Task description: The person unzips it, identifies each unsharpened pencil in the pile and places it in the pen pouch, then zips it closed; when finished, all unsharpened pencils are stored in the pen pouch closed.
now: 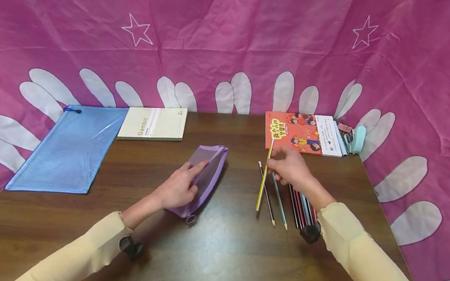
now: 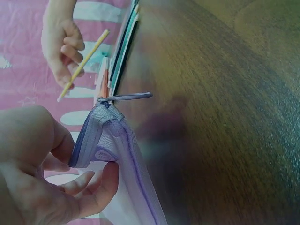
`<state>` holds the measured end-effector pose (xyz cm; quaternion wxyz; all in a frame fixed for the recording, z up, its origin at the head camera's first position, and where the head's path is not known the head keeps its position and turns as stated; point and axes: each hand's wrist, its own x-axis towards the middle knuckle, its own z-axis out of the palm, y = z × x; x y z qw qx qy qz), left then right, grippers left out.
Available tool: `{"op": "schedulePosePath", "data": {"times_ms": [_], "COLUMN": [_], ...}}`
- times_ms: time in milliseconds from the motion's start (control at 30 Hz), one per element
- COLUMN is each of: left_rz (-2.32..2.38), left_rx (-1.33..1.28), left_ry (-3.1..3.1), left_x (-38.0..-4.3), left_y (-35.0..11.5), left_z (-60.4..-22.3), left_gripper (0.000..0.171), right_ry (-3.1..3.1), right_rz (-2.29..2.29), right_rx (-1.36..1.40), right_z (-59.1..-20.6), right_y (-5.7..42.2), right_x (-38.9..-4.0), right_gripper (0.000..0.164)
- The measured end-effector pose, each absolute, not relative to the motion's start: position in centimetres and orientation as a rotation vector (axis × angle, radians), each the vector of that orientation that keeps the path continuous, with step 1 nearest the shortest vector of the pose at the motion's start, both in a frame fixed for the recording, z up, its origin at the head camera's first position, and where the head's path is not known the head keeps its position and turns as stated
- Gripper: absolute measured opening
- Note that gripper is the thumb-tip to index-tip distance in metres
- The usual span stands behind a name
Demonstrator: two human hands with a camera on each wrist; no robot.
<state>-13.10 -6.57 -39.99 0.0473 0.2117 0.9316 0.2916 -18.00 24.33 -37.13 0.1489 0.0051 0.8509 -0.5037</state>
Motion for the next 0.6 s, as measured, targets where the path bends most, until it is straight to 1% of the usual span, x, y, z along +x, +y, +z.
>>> {"op": "schedulePosePath", "data": {"times_ms": [167,367,600], "left_rz": [0.927,0.956,0.974], "left_rx": [0.609,0.578,0.567], "left_ry": [2.822,2.811,2.829], "left_x": [-13.2,-13.1,-13.0], "left_y": [-6.6,-6.5,-6.4], "left_z": [-39.9,-39.6,-39.5], "left_gripper": [0.078,0.077,0.077], "right_ry": [2.329,2.201,2.144], "right_rz": [-1.641,-1.864,-1.945], "right_rx": [0.028,0.070,0.108], "right_z": [-36.8,-37.0,-37.7], "right_y": [22.8,20.2,16.6], "right_x": [-17.7,-17.4,-17.3], "right_gripper": [0.030,0.024,0.022]}}
